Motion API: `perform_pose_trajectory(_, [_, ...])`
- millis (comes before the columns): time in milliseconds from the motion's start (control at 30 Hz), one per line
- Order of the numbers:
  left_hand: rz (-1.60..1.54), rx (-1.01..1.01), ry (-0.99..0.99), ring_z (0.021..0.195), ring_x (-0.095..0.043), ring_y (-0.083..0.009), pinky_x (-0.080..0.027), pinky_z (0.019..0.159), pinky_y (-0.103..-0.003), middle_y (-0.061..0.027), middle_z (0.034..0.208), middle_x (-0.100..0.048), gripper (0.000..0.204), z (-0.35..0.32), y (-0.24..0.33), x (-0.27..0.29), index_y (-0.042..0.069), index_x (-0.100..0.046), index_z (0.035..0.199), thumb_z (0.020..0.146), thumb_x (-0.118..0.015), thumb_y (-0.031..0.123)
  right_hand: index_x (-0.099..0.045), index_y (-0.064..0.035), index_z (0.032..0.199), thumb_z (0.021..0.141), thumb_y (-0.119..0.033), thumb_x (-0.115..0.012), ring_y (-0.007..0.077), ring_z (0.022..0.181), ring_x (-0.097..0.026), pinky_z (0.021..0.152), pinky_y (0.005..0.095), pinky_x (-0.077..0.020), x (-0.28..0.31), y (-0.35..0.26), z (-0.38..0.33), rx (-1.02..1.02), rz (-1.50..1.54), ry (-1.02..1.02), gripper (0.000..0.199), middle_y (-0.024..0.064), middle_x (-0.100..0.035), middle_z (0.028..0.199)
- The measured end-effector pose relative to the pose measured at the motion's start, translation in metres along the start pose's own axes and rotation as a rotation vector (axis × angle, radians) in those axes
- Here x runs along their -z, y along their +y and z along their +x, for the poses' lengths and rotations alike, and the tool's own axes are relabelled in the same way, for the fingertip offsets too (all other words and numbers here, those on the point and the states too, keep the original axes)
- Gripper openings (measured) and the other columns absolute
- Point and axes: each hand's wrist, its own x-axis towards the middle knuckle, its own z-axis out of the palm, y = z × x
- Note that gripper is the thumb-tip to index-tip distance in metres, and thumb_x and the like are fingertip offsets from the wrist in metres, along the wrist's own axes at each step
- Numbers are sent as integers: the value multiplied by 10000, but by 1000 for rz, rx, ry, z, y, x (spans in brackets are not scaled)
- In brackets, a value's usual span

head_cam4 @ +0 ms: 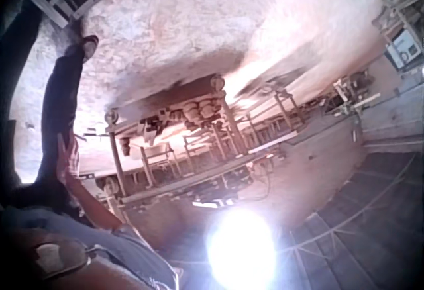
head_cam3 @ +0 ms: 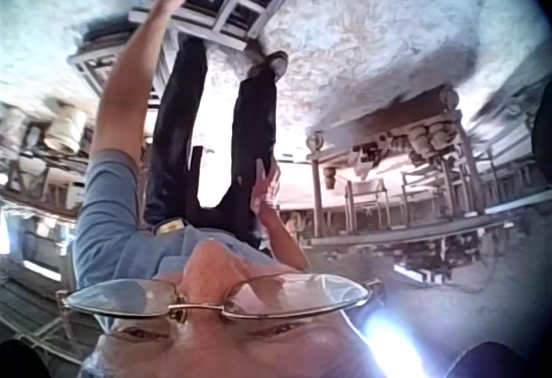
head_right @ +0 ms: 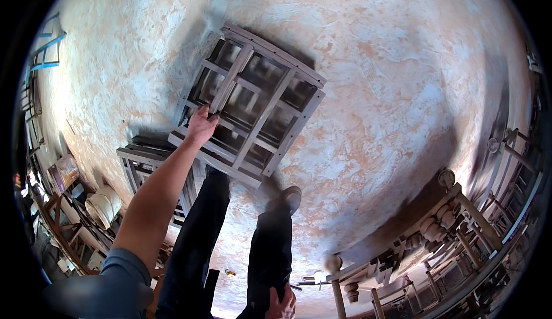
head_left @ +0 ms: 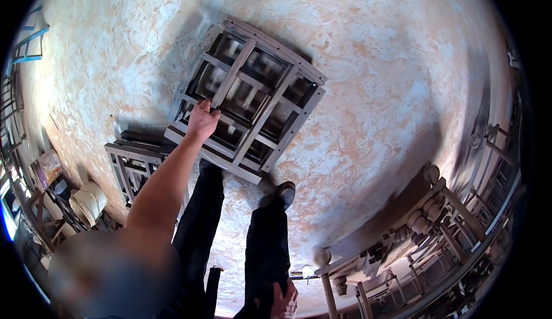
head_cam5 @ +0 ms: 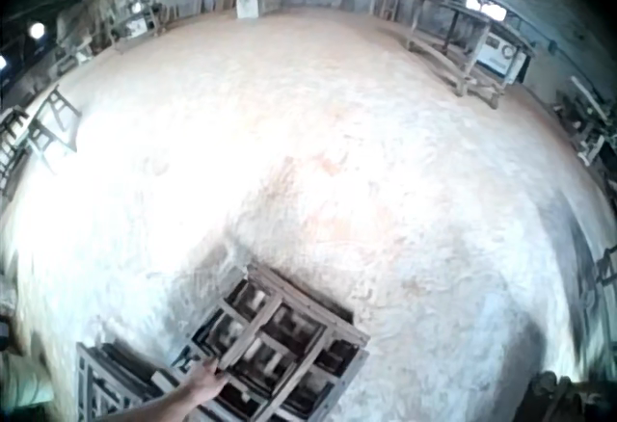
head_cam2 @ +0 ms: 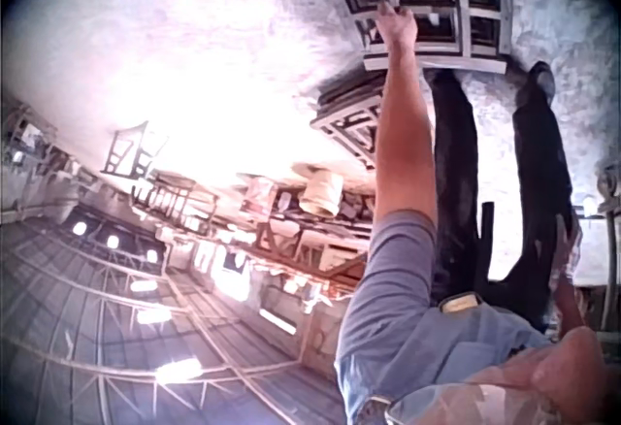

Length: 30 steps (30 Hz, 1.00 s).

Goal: The person assembles a wooden frame by hammering nails into joints, measures the frame with a tape measure, and applies glue to wooden slats. The person then places the assembled frame on the floor and prepares additional slats for attachment.

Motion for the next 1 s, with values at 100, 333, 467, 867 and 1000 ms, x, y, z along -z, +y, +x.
perform_pose_trajectory(100, [162,45,23,1028,-586,-399,-487,872,-479,-215,1066,-611,305,-1,22,9,32,-629,1016,814,-659,259,-419,-111,1430,856,-315,-703,439,1313,-347,1089,487,-358,-6,1,-2,-57,52,-9,672,245,-312,1467])
perform_pose_trajectory(333, [205,119,0,1025,-598,-389,-503,864,-474,-205,1081,-611,321,-5,30,11,29,-624,1005,864,-631,317,-418,-108,1434,870,-220,-621,435,1322,-341,1093,494,-350,9,-4,2,-60,186,3,610,243,-294,1485])
perform_pose_trajectory(467, [239,112,-35,1017,-603,-395,-505,859,-481,-201,1086,-609,307,-4,36,15,31,-605,1023,884,-597,305,-415,-105,1438,862,-239,-628,440,1323,-336,1091,500,-348,5,1,2,-64,169,-7,629,247,-286,1488])
perform_pose_trajectory(867, [209,137,-79,1021,-598,-410,-492,864,-495,-179,1141,-588,268,0,34,18,36,-596,1008,888,-594,276,-411,-98,1440,822,-376,-733,451,1317,-331,1087,511,-344,-7,8,3,-52,109,33,751,265,-294,1475])
perform_pose_trajectory(1000, [238,140,-72,1035,-595,-403,-489,869,-491,-169,1153,-584,276,1,39,23,39,-595,1015,894,-594,287,-417,-82,1433,814,-390,-736,462,1313,-327,1079,523,-343,14,-2,5,-39,164,4,761,279,-295,1468])
